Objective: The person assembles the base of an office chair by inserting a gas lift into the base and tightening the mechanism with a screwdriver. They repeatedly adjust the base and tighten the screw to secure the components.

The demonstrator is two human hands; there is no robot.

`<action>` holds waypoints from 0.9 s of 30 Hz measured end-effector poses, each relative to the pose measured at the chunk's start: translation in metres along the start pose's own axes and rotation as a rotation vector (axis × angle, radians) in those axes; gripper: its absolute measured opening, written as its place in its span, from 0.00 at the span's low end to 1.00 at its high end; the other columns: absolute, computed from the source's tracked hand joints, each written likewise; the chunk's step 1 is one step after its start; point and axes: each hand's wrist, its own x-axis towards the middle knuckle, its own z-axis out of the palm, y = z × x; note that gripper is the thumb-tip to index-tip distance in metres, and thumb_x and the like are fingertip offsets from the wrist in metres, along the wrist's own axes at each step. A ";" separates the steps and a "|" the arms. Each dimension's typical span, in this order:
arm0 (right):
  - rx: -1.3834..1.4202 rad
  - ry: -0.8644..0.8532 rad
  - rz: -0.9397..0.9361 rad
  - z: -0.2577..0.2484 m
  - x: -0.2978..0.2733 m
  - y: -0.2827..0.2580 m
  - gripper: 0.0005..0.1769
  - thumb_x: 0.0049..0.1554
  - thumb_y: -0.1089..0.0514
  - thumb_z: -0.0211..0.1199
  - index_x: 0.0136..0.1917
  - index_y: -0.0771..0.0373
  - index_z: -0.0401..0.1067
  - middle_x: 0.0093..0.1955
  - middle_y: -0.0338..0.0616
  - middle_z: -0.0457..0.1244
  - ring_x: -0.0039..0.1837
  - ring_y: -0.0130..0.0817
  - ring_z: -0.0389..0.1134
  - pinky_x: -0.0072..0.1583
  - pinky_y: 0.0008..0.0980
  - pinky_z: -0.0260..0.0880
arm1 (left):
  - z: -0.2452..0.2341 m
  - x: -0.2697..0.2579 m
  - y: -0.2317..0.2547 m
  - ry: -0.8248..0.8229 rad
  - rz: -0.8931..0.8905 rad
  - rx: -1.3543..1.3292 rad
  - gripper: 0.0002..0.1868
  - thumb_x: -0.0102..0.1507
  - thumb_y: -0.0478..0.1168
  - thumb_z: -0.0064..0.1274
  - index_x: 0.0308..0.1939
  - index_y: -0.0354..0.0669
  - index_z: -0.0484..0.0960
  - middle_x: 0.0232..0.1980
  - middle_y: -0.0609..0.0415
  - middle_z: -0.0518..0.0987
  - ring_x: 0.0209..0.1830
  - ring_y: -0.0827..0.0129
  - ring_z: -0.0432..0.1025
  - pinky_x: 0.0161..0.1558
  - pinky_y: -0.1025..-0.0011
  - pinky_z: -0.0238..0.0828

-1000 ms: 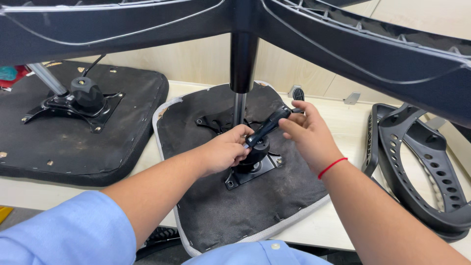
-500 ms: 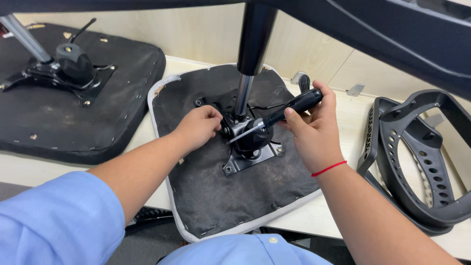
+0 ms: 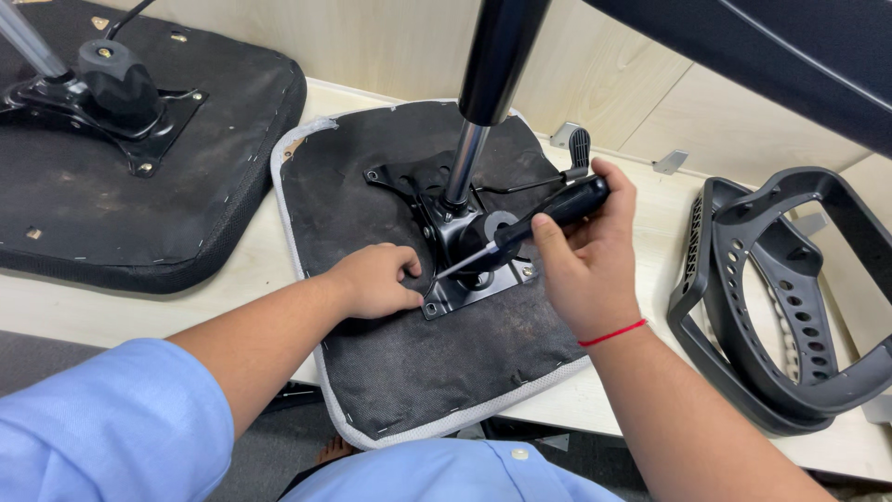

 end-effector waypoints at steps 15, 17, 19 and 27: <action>0.074 0.177 -0.015 -0.026 0.011 0.001 0.37 0.64 0.70 0.57 0.78 0.64 0.40 0.57 0.50 0.61 0.54 0.30 0.71 0.56 0.34 0.80 | -0.111 0.021 0.146 0.090 0.581 -1.449 0.30 0.68 0.61 0.44 0.57 0.37 0.74 0.51 0.47 0.84 0.52 0.66 0.79 0.55 0.69 0.76; 0.060 0.210 -0.011 -0.030 0.011 0.001 0.38 0.64 0.70 0.57 0.78 0.64 0.39 0.57 0.51 0.61 0.54 0.30 0.70 0.56 0.34 0.81 | -0.121 0.022 0.164 -0.025 0.676 -1.492 0.28 0.71 0.58 0.44 0.57 0.35 0.76 0.54 0.46 0.82 0.58 0.63 0.78 0.62 0.63 0.76; 0.057 0.241 -0.028 -0.035 0.013 0.001 0.38 0.64 0.70 0.57 0.78 0.64 0.39 0.58 0.51 0.60 0.55 0.31 0.70 0.56 0.34 0.81 | -0.126 0.025 0.179 -0.111 0.752 -1.531 0.26 0.73 0.56 0.43 0.56 0.34 0.76 0.55 0.46 0.81 0.61 0.61 0.77 0.67 0.59 0.76; 0.049 0.351 -0.026 -0.067 0.023 0.000 0.36 0.65 0.70 0.54 0.79 0.64 0.38 0.58 0.51 0.58 0.54 0.32 0.71 0.57 0.36 0.78 | -0.121 0.039 0.200 -0.089 0.825 -1.562 0.22 0.74 0.51 0.45 0.57 0.33 0.76 0.55 0.45 0.79 0.61 0.62 0.75 0.73 0.58 0.73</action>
